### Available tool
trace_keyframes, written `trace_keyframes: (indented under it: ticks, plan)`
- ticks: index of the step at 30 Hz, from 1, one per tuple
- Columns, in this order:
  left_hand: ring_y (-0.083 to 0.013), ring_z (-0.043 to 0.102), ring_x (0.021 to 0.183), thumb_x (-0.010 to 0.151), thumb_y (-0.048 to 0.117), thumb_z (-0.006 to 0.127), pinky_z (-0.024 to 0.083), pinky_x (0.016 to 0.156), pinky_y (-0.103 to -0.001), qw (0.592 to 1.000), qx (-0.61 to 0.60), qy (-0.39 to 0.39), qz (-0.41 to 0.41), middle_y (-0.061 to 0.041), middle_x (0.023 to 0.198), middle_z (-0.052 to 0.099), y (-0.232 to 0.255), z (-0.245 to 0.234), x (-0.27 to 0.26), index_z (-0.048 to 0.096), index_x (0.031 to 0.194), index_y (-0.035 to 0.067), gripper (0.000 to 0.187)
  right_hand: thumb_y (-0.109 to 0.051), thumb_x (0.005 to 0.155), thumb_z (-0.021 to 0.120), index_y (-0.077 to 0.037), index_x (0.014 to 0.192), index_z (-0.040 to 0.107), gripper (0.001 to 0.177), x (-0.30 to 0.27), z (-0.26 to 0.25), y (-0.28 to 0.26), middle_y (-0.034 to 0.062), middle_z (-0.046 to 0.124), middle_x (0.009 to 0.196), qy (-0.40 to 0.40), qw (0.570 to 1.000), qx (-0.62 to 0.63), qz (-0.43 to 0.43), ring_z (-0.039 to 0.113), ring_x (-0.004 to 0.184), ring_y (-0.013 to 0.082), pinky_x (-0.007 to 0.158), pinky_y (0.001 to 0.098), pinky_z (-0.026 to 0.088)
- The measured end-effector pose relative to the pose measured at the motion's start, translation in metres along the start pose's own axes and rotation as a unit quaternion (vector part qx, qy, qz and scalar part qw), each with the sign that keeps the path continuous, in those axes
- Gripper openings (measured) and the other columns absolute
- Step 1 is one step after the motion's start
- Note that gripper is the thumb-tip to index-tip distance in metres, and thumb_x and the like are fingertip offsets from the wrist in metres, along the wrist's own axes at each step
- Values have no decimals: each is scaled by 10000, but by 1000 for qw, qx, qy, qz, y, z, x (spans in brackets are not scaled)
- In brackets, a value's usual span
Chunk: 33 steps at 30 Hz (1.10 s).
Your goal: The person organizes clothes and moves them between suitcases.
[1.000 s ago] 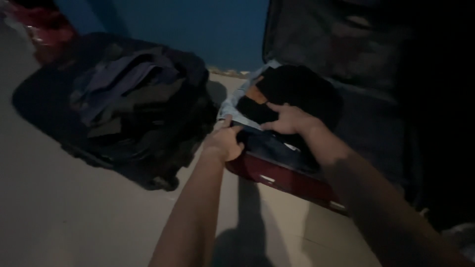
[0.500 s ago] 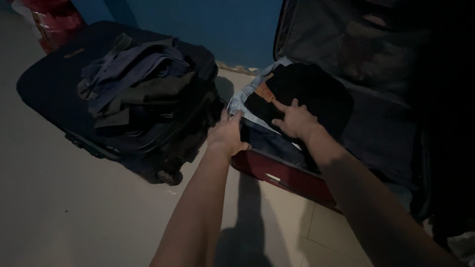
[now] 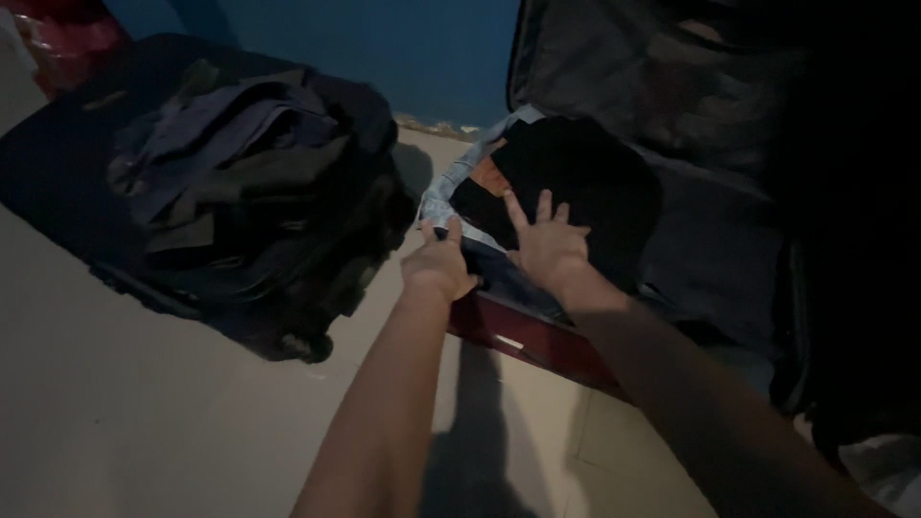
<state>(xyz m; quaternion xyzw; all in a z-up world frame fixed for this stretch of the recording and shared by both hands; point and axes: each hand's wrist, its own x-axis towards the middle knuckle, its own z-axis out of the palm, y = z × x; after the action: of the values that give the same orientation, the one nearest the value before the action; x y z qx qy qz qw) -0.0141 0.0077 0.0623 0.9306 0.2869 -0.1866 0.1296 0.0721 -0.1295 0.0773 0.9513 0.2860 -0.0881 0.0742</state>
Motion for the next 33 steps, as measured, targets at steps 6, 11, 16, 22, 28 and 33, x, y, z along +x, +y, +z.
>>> trace_keyframes:
  ticks: [6, 11, 16, 22, 28, 33]
  plan:
    - [-337, 568, 1347, 883, 522, 779, 536, 1011, -479, 1000, 8, -6, 3, -151, 1736, -87, 2, -1, 0, -72, 1670, 324, 1176, -515, 987, 599, -344, 1642, -150, 1010, -11, -12, -4, 193, -27, 1730, -49, 999, 1, 7, 124, 1562, 457, 1128, 687, 349]
    - [-338, 589, 1329, 880, 525, 782, 551, 994, -467, 1000, 9, -6, -5, -158, 1737, -78, 4, 1, 4, -73, 1673, 319, 1183, -478, 1023, 542, -311, 1638, -178, 962, -7, -6, -4, 204, -70, 1721, -55, 998, -12, 16, 97, 1552, 469, 1149, 690, 299]
    - [-340, 624, 1302, 875, 521, 780, 574, 968, -453, 1000, 13, 2, -5, -145, 1748, -66, 1, 3, 4, -73, 1676, 325, 1186, -486, 976, 611, -254, 1663, -119, 1029, -5, -9, 11, 267, 37, 1708, -19, 998, -39, -47, 201, 1524, 502, 1187, 591, 310]
    - [-369, 450, 1416, 872, 545, 801, 490, 1059, -511, 1000, 19, -3, 17, -117, 1728, 27, -7, -7, 8, -4, 1661, 357, 1143, -426, 938, 671, -319, 1635, 252, 820, 14, -7, 50, 225, 240, 1663, 15, 987, 97, -128, 407, 1460, 367, 1189, 442, 364]
    - [-302, 530, 1348, 843, 415, 818, 493, 1069, -451, 991, -40, 94, 83, -80, 1520, 485, -30, -15, -7, 440, 1529, 350, 786, -337, 861, 765, -283, 1367, 684, 515, -2, -39, 59, 89, 675, 1370, -4, 973, 205, -103, 647, 1248, 268, 1104, 389, 486]
    - [-304, 677, 1122, 884, 351, 746, 559, 942, -451, 968, -150, 189, 67, -93, 1226, 713, -30, -13, -2, 711, 1214, 224, 355, -259, 849, 763, -165, 1143, 793, 310, 11, -28, 75, 75, 784, 1116, 38, 948, 288, -131, 745, 1044, 210, 952, 357, 576]
